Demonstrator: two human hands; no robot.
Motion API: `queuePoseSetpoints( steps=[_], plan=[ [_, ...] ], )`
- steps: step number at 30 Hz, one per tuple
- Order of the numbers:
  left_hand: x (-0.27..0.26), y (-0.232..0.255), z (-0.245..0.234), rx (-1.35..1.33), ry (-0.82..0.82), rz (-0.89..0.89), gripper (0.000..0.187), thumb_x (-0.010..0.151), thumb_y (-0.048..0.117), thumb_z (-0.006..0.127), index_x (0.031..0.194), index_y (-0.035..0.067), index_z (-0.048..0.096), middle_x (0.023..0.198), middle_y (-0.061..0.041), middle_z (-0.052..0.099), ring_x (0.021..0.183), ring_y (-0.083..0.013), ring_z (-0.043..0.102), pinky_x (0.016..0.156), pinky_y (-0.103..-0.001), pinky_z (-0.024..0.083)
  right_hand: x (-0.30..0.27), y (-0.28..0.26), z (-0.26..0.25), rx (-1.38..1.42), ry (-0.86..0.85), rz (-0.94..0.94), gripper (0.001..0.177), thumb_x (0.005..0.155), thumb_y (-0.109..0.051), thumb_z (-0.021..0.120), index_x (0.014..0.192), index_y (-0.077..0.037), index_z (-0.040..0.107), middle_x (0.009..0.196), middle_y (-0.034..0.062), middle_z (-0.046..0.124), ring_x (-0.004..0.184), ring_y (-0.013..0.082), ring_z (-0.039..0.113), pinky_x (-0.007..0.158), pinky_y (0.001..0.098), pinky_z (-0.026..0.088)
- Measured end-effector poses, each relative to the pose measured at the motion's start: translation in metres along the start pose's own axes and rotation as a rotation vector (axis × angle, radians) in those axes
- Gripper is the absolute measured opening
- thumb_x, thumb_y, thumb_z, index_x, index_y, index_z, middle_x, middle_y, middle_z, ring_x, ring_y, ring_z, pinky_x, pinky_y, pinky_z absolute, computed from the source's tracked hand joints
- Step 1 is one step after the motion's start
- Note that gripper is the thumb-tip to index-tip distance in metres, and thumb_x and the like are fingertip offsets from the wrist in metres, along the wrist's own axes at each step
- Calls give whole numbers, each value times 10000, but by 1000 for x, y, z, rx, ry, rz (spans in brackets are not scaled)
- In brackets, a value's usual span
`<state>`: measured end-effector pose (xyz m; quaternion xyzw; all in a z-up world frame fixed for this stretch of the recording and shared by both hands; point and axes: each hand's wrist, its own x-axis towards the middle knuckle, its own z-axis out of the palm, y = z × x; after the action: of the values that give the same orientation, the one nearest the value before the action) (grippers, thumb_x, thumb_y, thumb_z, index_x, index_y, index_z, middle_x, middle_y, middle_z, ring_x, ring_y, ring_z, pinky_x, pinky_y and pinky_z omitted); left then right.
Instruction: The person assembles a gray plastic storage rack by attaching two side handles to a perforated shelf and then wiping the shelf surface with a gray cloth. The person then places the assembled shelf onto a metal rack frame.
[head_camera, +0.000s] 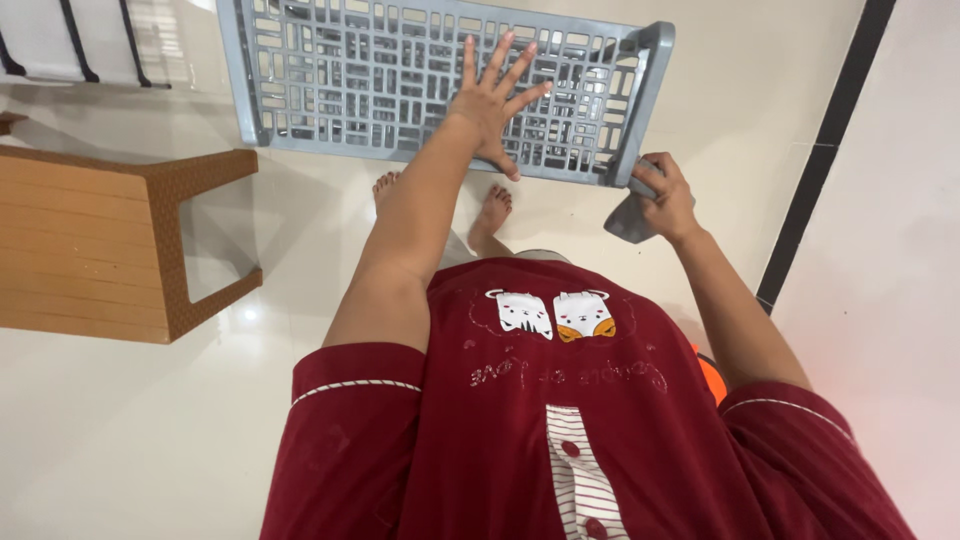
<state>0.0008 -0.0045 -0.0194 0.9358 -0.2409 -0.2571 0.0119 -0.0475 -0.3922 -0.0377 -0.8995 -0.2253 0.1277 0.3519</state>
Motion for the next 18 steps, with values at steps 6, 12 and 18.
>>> queuePoseSetpoints(
  steps=[6, 12, 18],
  plan=[
    [-1, 2, -4, -3, -14, -8, 1510, 434, 975, 657, 1643, 392, -34, 1670, -122, -270, 1461, -439, -331, 1071, -830, -126, 11, -41, -25, 179, 449, 62, 482, 912, 76, 641, 1344, -127, 711, 1241, 145, 621, 1170, 336, 654, 1061, 403, 527],
    [-3, 2, -4, -12, -16, -10, 1491, 451, 942, 685, 1648, 391, -12, 1677, -127, -258, 1475, -441, -316, 1071, -833, -122, 27, -121, 10, -733, 256, -66, 470, 854, -257, 735, 1307, -129, 735, 1162, 237, 590, 1015, 373, 550, 805, 480, 439],
    [-3, -1, -1, -50, 34, 11, 1492, 436, 926, 701, 1657, 382, 37, 1684, -144, -231, 1482, -447, -297, 1078, -829, -130, 38, -130, 65, -1307, 97, -54, 331, 951, -187, 602, 1213, -35, 735, 1299, 220, 568, 1056, 326, 510, 867, 414, 411]
  ],
)
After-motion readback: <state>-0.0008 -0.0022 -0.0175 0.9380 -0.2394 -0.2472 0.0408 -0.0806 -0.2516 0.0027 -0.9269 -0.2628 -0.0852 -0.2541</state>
